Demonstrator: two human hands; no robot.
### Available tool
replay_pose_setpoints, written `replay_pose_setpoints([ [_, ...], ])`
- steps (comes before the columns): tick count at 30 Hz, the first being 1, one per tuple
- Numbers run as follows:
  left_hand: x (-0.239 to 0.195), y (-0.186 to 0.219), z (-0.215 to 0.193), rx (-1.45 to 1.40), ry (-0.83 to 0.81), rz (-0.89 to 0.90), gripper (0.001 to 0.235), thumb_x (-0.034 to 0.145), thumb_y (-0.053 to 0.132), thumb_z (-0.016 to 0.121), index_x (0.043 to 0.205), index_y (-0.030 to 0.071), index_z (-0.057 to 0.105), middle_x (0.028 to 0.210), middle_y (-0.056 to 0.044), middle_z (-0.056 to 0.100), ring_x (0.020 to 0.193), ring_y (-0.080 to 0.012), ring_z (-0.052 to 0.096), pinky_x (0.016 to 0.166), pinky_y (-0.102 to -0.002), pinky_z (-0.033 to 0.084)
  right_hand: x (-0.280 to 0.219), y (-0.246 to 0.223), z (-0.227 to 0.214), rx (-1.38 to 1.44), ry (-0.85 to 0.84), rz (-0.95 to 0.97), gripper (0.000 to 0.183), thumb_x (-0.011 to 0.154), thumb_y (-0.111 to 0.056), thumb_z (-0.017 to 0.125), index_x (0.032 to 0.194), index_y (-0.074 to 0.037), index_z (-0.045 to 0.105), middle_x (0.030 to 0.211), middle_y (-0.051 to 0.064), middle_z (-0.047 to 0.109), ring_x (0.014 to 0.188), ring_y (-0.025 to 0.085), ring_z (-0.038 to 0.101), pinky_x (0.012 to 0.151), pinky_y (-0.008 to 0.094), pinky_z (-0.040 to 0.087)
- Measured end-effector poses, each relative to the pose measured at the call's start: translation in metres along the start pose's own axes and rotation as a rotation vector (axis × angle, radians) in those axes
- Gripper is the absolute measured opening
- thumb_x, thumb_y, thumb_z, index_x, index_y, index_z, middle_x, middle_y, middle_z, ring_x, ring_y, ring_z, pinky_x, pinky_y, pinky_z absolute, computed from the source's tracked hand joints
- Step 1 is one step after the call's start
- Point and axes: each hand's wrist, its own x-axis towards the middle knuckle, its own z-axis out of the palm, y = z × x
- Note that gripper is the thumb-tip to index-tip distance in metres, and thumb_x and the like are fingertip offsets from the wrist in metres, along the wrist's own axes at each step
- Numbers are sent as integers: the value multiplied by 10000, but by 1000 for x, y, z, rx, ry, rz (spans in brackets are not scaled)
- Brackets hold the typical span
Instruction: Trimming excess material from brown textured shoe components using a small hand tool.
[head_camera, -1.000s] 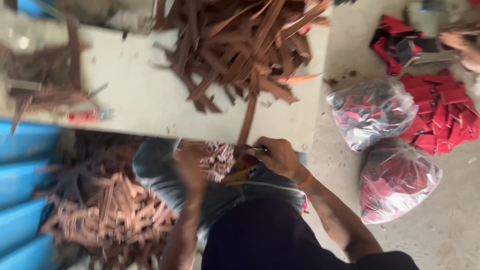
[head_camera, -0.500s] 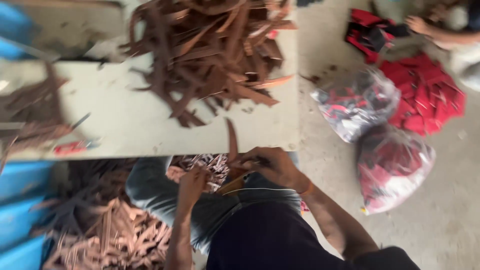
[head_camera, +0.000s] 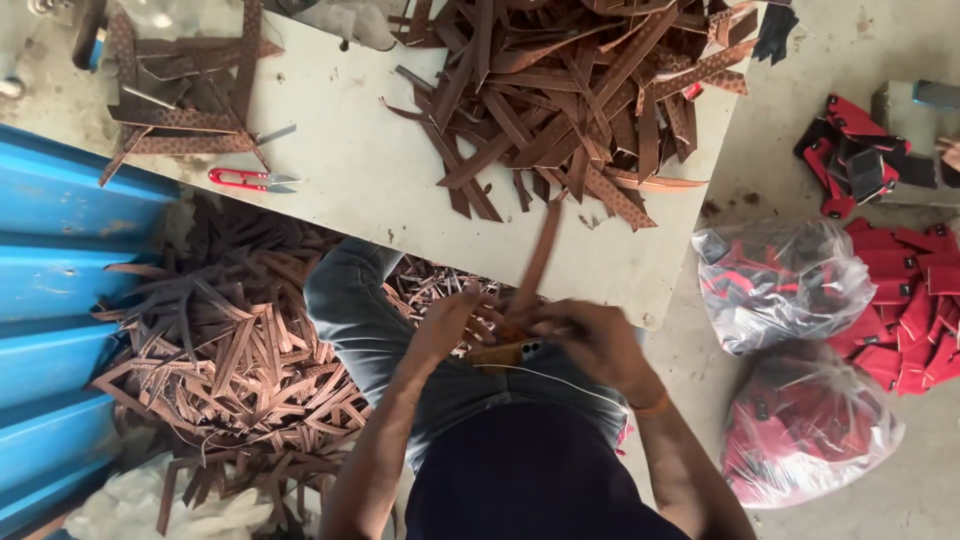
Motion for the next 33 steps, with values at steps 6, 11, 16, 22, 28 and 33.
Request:
replay_pose_setpoints([
  [6,-41,-31,-46,-363,58,165,287,961,265,684,1126,33,720,935,-111,762,694,-192,754,577,-347,644,51,-20,22,-288,-128,-92,409,779,35,732,1178,-52,720,1037,61,739,856,127,736,764,299,615],
  [11,-110,-117,-125,-596,955,363,378,1136,311,510,1230,-21,665,1050,-151,699,815,-201,710,715,-341,626,103,65,-53,-366,412,-190,168,1027,5,621,1153,-37,723,873,58,698,725,131,625,648,267,490],
  [16,-114,-103,-109,-537,1112,19,354,1066,217,503,1263,-30,663,1180,-184,741,947,-215,731,795,-331,622,154,108,-130,-622,819,-249,31,1012,-85,750,1007,-55,741,876,103,749,689,162,686,583,319,521],
  [22,-34,-62,-31,-479,652,65,421,1050,346,533,1272,3,636,1141,-192,745,922,-252,762,778,-346,665,147,109,-154,-713,891,129,273,881,-241,865,972,-9,756,819,147,736,702,199,698,656,379,560],
  [28,-1,-21,24,-235,344,207,319,1057,245,574,1245,6,670,1056,-140,786,856,-175,753,740,-310,632,122,92,-152,-370,869,32,229,927,-229,836,1050,-37,809,888,81,788,795,127,708,737,303,550],
  [33,9,-19,42,-68,268,285,266,1052,216,593,1209,25,691,986,-96,802,815,-138,770,700,-296,614,115,89,-142,-802,983,-229,327,875,-130,825,1136,48,740,989,168,719,834,179,652,757,336,533],
])
